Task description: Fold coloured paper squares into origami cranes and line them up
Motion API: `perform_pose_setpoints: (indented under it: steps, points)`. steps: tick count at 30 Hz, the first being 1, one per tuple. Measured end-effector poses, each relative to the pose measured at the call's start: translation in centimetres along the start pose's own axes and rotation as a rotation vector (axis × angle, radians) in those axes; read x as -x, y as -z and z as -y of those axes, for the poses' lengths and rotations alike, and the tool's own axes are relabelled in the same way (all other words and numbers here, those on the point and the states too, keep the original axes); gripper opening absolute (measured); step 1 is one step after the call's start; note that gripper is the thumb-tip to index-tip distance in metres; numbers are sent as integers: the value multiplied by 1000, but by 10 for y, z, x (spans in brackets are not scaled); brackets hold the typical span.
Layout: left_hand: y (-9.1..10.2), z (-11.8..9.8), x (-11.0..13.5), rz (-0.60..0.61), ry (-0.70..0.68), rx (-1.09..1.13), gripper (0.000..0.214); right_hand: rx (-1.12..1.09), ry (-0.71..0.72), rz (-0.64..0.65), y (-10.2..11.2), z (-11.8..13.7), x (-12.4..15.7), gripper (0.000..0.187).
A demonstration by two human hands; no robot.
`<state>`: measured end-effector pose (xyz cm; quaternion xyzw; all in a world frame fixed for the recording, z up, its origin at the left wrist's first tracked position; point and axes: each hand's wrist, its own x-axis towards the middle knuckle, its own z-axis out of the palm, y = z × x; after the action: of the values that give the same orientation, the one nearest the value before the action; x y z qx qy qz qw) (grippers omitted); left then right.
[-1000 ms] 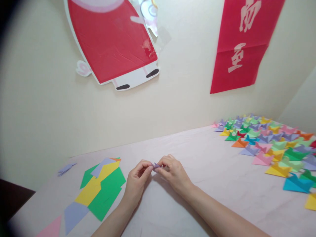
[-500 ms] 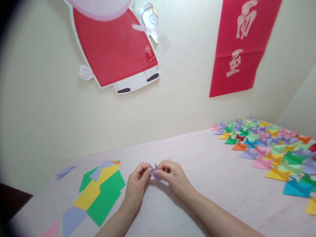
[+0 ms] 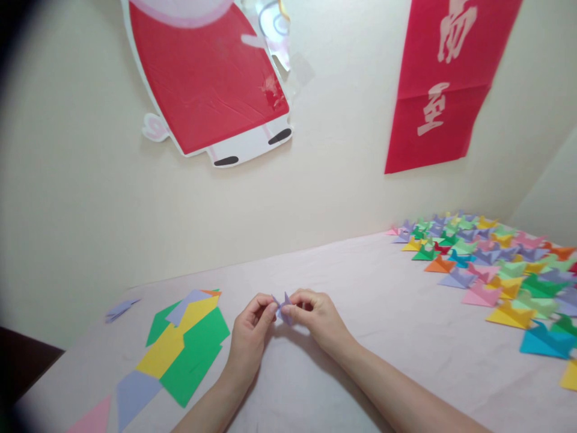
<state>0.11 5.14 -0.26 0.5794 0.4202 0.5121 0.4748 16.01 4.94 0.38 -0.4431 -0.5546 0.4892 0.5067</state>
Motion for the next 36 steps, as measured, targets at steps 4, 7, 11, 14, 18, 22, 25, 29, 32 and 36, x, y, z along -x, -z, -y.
perform_pose_setpoints:
  steps: [4, 7, 11, 14, 18, 22, 25, 29, 32, 36]
  points:
    - [-2, -2, 1, -12, -40, -16, 16, -13, -8, 2, 0, 0, 0, 24]
    - [-3, -5, 1, 0, -71, -66, 16, -13, -10, 1, 0, 1, 0, 26]
    - [-1, -7, 1, 31, -81, -158, 16, 32, -9, 12, 1, 0, 0, 27]
    - [0, -10, 0, 36, -97, -202, 15, 72, 15, 22, 0, -1, 0, 26]
    - [0, -12, -1, 46, -124, -247, 14, 97, 51, 44, 0, 0, 0, 24]
    - [1, -8, -1, 39, -104, -226, 14, 75, 24, 51, 0, 5, 1, 27]
    - [1, -5, -1, 32, -85, -194, 15, 55, 9, 50, 0, 6, 1, 29]
    - [0, -4, -1, 23, -72, -164, 16, 6, -24, 38, -1, 3, 0, 28]
    - [-1, -6, 0, 17, -71, -152, 17, -5, -23, 23, -2, 2, 0, 27]
    - [-2, -7, 1, 16, -66, -139, 18, -20, -24, 27, -2, 3, 0, 29]
